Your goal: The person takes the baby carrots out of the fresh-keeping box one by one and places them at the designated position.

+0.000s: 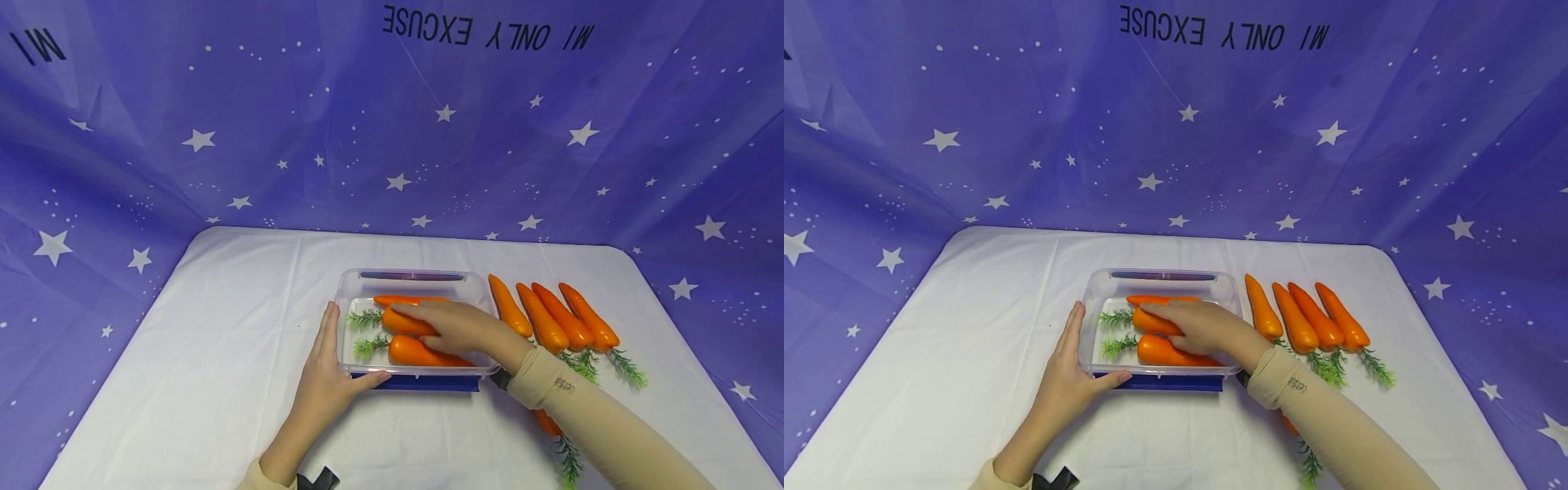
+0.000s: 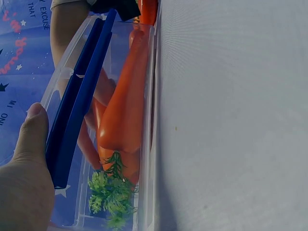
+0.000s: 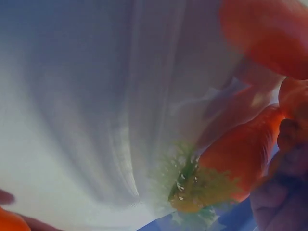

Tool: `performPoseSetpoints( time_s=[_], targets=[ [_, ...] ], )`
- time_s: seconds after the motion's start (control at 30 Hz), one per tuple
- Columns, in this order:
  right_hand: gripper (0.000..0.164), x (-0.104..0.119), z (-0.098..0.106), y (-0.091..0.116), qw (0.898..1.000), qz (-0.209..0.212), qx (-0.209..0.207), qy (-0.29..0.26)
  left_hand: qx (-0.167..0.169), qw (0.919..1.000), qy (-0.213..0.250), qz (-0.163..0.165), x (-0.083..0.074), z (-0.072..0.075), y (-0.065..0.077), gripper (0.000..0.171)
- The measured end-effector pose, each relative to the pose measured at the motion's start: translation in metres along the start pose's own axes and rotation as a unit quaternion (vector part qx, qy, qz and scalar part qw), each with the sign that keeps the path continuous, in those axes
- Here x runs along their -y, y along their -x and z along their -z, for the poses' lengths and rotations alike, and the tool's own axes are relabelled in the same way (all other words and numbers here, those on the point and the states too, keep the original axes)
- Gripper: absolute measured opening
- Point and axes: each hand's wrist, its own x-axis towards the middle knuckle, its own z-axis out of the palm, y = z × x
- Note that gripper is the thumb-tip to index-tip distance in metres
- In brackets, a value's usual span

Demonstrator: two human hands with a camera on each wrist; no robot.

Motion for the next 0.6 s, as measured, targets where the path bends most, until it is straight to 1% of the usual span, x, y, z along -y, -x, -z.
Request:
performPoseSetpoints(
  time_s=[0.17, 0.3, 0.43, 0.6],
  targets=[
    [0.082, 0.002, -0.001, -0.001, 1.0, -0.013, 0.023, -0.012, 0.001, 1.0, 0.001, -0.004, 0.0, 0.0, 0.0, 0.135],
    [0.086, 0.002, -0.001, -0.001, 0.999, -0.027, 0.025, -0.022, 0.001, 1.0, 0.002, -0.003, 0.0, 0.0, 0.0, 0.136],
    [0.083, 0.002, 0.001, 0.003, 0.999, -0.044, 0.009, -0.023, 0.002, 1.0, 0.004, 0.001, 0.0, -0.001, 0.0, 0.136],
    [0.077, 0.001, 0.005, 0.01, 0.997, -0.069, -0.018, -0.01, -0.003, 1.0, 0.0, -0.001, 0.001, -0.001, 0.0, 0.136]
  ],
)
